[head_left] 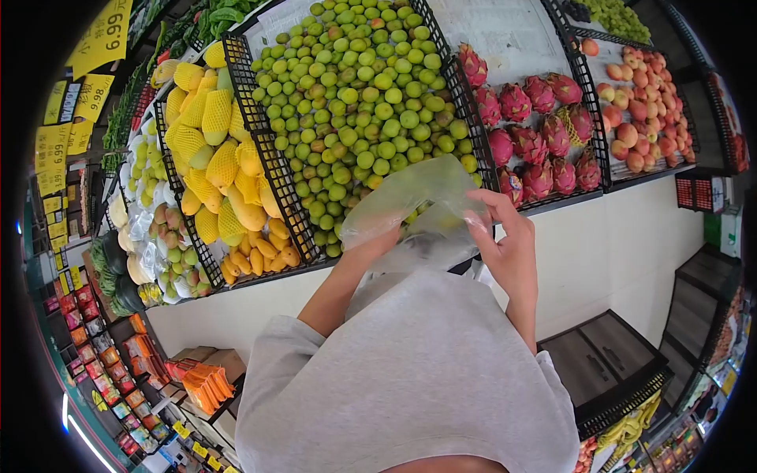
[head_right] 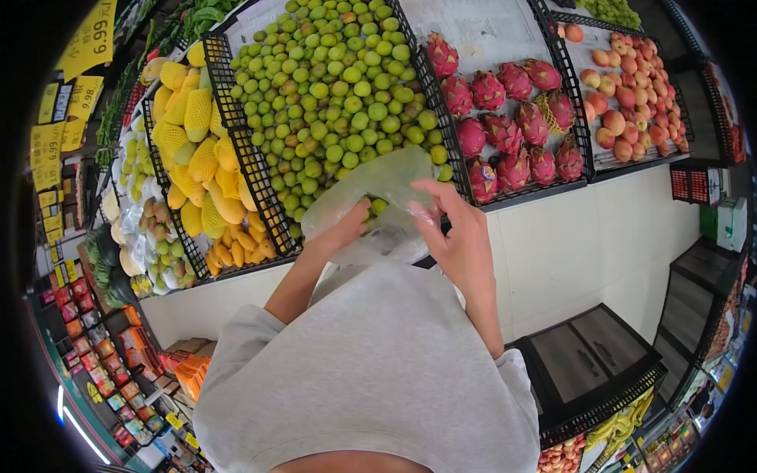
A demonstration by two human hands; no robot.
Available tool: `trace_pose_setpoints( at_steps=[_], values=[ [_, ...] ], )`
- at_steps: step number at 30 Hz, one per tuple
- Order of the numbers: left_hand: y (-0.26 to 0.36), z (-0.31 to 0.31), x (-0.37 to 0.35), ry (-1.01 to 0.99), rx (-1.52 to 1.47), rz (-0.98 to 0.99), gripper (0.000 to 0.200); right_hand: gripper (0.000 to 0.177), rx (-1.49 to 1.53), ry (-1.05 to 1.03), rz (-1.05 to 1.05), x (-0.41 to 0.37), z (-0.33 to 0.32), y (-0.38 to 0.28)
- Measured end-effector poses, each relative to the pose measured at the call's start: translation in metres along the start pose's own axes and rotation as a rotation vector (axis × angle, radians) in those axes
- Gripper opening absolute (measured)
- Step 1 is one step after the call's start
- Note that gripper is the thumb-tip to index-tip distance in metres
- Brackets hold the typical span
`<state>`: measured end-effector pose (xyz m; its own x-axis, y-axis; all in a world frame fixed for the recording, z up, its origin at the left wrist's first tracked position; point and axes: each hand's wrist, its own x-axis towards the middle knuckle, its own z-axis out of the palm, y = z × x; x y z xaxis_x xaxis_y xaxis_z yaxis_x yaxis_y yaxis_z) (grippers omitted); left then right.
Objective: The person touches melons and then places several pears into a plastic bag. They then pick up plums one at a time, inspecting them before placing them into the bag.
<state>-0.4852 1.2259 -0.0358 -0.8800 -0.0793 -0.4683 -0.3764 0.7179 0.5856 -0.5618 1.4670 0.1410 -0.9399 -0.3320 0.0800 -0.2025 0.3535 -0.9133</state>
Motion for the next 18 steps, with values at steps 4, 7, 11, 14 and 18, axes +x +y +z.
trace_pose_setpoints(
  at_steps=[4,7,11,14,18],
  values=[
    [0.001,-0.01,-0.006,0.1,0.576,0.195,0.043,0.03,0.005,-0.01,0.024,-0.006,-0.003,0.004],
    [0.009,-0.007,-0.002,0.082,0.483,0.051,0.035,0.029,0.03,-0.024,0.043,-0.007,-0.004,0.007],
    [0.023,-0.007,0.003,0.196,0.385,0.042,0.025,0.027,0.03,-0.015,0.01,-0.003,-0.002,0.007],
    [0.016,-0.001,0.007,0.257,0.449,0.163,0.022,0.027,0.05,-0.046,-0.012,0.003,-0.001,0.007],
    [0.023,-0.007,0.003,0.373,0.423,0.278,0.021,0.027,0.055,-0.094,-0.051,0.012,-0.001,0.005]
  ],
)
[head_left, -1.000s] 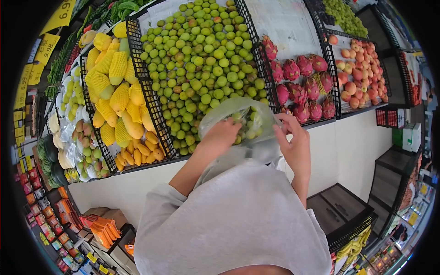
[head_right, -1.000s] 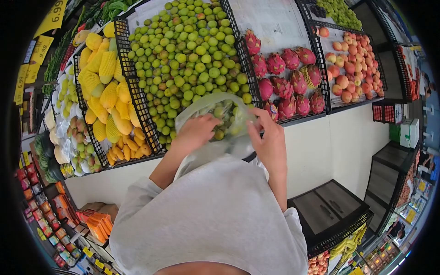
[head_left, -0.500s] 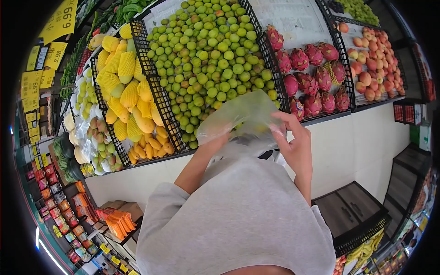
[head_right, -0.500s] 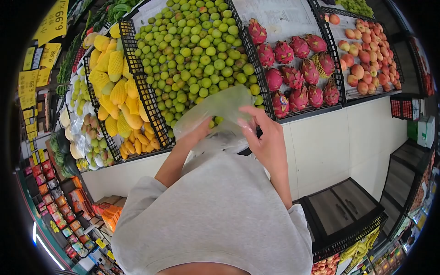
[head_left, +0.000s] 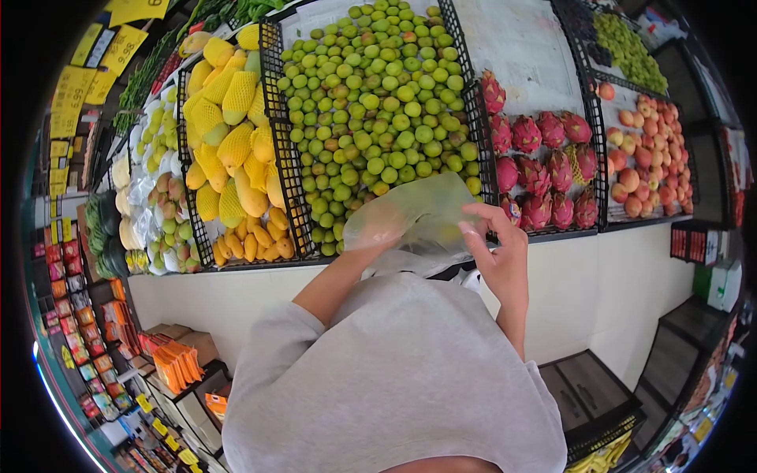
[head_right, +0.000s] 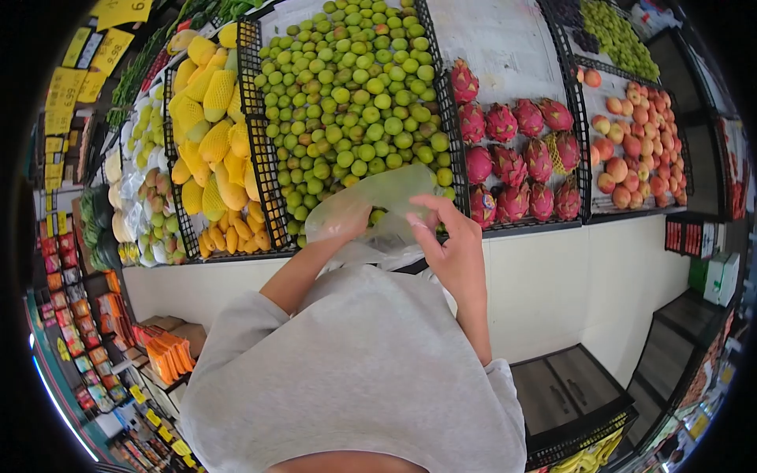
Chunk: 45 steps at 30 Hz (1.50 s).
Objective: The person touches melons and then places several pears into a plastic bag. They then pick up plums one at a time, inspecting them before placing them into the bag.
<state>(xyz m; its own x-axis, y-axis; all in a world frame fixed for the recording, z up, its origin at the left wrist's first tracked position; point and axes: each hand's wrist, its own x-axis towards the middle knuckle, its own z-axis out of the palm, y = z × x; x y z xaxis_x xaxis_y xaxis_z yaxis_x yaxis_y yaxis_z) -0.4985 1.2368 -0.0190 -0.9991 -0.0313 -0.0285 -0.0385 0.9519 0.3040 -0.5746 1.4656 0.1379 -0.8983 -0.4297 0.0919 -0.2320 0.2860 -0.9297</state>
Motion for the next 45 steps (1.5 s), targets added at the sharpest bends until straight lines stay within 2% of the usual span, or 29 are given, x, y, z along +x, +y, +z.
trace_pose_setpoints(
  at_steps=[4,7,9,13,18,20,25,28,31,34,37,40,43,45],
  values=[
    [-0.024,0.002,-0.002,0.229,-0.11,0.205,0.022,0.026,0.02,-0.01,-0.011,0.01,-0.001,0.001],
    [-0.026,-0.013,0.008,-0.192,0.056,-0.048,0.026,0.026,0.01,-0.029,0.009,0.018,-0.001,0.001],
    [-0.019,-0.027,0.014,-0.317,0.047,-0.117,0.029,0.026,0.018,-0.026,-0.002,0.021,0.001,0.001],
    [-0.022,-0.027,0.018,-0.407,-0.007,-0.196,0.038,0.026,0.024,-0.024,-0.027,0.026,0.004,0.003],
    [-0.029,-0.024,0.03,-0.64,-0.131,-0.363,0.048,0.026,0.019,-0.008,-0.013,0.032,0.006,0.006],
    [-0.037,-0.018,0.025,-0.611,-0.272,-0.396,0.05,0.026,0.021,-0.006,-0.015,0.033,0.008,0.008],
    [-0.046,-0.022,0.006,-0.363,-0.557,-0.293,0.054,0.026,0.003,-0.013,-0.019,0.036,0.01,0.008],
    [-0.038,-0.033,0.02,-0.119,-0.41,0.04,0.055,0.026,-0.032,-0.023,-0.011,0.038,0.009,0.003],
    [-0.012,-0.086,0.03,-0.322,-0.734,-0.026,0.055,0.026,-0.007,0.004,0.007,0.036,0.011,0.005],
    [0.001,-0.101,0.022,-0.309,-1.257,-0.075,0.06,0.027,0.003,0.017,0.041,0.036,0.013,0.003],
    [0.011,-0.103,0.017,-0.107,-1.438,-0.033,0.059,0.029,-0.056,-0.017,0.021,0.036,0.014,0.0],
    [0.014,-0.098,0.015,0.034,-1.446,0.013,0.055,0.03,-0.057,-0.036,-0.019,0.035,0.017,-0.002],
    [0.016,-0.099,0.01,0.068,-1.458,-0.004,0.057,0.032,-0.032,-0.006,-0.036,0.032,0.021,-0.007],
    [0.021,-0.105,0.009,0.099,-1.604,-0.008,0.054,0.033,0.002,-0.006,-0.024,0.029,0.023,-0.006]
  ],
)
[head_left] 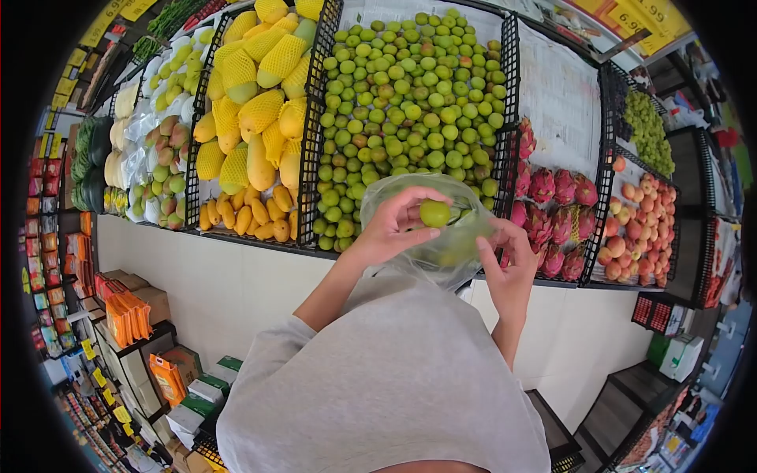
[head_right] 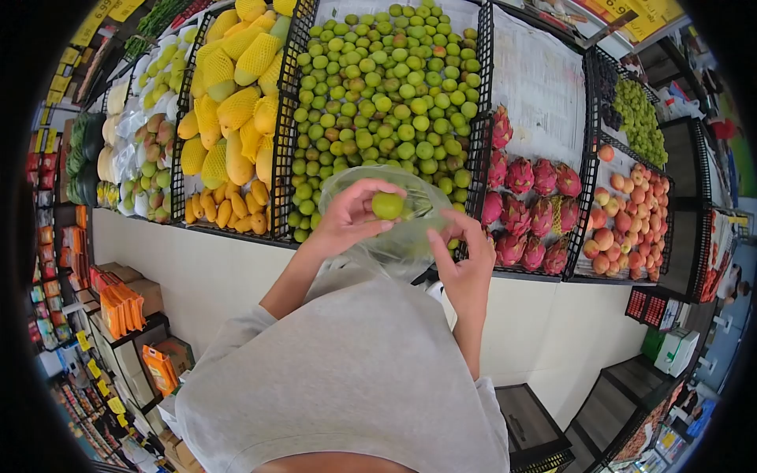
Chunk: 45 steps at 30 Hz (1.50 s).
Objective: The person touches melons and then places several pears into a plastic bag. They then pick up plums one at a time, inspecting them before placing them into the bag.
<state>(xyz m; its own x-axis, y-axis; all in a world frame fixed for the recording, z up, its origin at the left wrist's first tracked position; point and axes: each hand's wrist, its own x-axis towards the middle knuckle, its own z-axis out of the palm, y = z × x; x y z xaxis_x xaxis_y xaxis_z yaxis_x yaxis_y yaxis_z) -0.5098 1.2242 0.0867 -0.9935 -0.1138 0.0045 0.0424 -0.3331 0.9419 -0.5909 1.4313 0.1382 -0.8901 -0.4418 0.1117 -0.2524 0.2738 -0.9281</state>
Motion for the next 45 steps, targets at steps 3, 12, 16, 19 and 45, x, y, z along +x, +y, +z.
trace_pose_setpoints(
  at_steps=[3,12,16,19,45],
  values=[
    [0.011,0.002,-0.003,-0.006,-0.143,0.0,0.044,0.033,0.012,-0.007,0.005,-0.006,0.001,0.001],
    [0.001,0.006,-0.012,-0.034,-0.345,-0.03,0.058,0.032,-0.035,-0.032,0.05,-0.023,-0.008,-0.005],
    [0.014,0.013,-0.016,-0.001,-0.27,-0.057,0.057,0.031,-0.051,-0.023,0.033,-0.022,-0.01,-0.009],
    [0.04,0.011,-0.019,0.064,-0.302,-0.038,0.057,0.03,-0.083,-0.005,0.039,-0.021,-0.011,-0.005],
    [-0.004,-0.105,0.008,0.863,-0.293,0.096,0.04,0.015,0.013,0.103,-0.038,0.016,0.005,0.008]
  ],
)
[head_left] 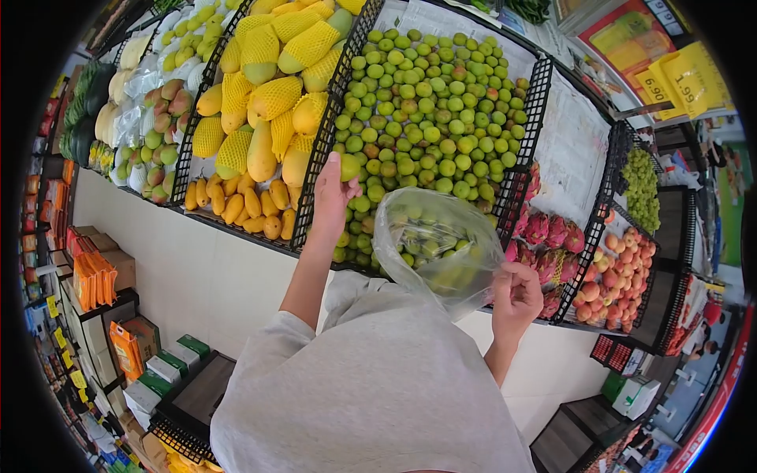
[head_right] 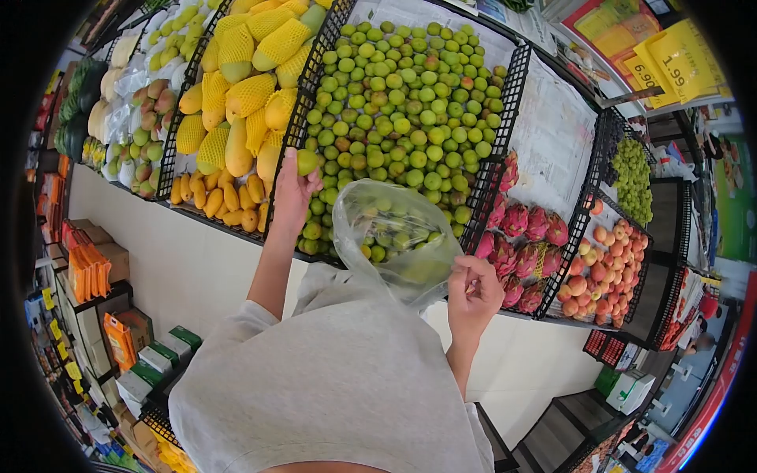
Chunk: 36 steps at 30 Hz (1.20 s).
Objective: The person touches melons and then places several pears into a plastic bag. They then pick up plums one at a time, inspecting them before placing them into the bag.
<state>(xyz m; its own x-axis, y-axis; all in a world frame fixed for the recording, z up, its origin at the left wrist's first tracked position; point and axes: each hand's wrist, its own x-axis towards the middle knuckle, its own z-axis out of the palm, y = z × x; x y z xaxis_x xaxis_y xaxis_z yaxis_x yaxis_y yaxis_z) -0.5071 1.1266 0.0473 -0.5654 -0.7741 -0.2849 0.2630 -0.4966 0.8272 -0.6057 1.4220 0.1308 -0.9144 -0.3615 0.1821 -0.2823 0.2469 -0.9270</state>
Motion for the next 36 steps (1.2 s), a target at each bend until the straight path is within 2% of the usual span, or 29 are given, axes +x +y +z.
trace_pose_setpoints(
  at_steps=[2,3,5,10,19,22,25,28,31,34,36],
  values=[
    [0.0,0.006,0.005,0.021,0.055,0.051,0.039,0.014,0.009,-0.012,0.016,0.006,0.005,-0.002],
    [0.0,0.005,0.009,0.036,0.039,0.043,0.031,0.013,0.012,-0.023,0.0,0.009,0.008,-0.002],
    [-0.002,0.001,0.017,0.024,0.132,0.023,0.03,0.012,0.02,-0.042,-0.035,0.015,0.013,0.0],
    [-0.013,0.001,0.034,0.029,0.372,-0.033,0.041,0.009,0.013,-0.063,0.014,0.03,0.021,-0.003],
    [-0.073,-0.017,0.082,-0.004,0.617,-0.046,0.052,0.01,-0.021,-0.06,0.067,0.038,0.028,-0.003],
    [-0.085,-0.014,0.1,-0.093,0.651,-0.065,0.054,0.01,-0.038,-0.057,0.065,0.039,0.027,0.004],
    [-0.084,-0.007,0.113,-0.211,0.904,-0.069,0.058,0.01,-0.027,-0.041,0.084,0.04,0.027,0.003],
    [-0.082,0.006,0.112,-0.208,1.081,-0.076,0.06,0.01,-0.009,-0.021,0.088,0.04,0.026,0.003],
    [-0.085,0.006,0.109,-0.156,1.038,-0.062,0.061,0.01,-0.017,-0.004,0.086,0.04,0.022,0.004],
    [-0.084,-0.004,0.102,-0.227,0.979,-0.027,0.068,0.011,-0.066,0.012,0.093,0.036,0.019,0.001],
    [-0.076,-0.007,0.09,-0.192,1.025,0.017,0.071,0.011,-0.076,0.014,0.084,0.034,0.019,0.001]
  ],
)
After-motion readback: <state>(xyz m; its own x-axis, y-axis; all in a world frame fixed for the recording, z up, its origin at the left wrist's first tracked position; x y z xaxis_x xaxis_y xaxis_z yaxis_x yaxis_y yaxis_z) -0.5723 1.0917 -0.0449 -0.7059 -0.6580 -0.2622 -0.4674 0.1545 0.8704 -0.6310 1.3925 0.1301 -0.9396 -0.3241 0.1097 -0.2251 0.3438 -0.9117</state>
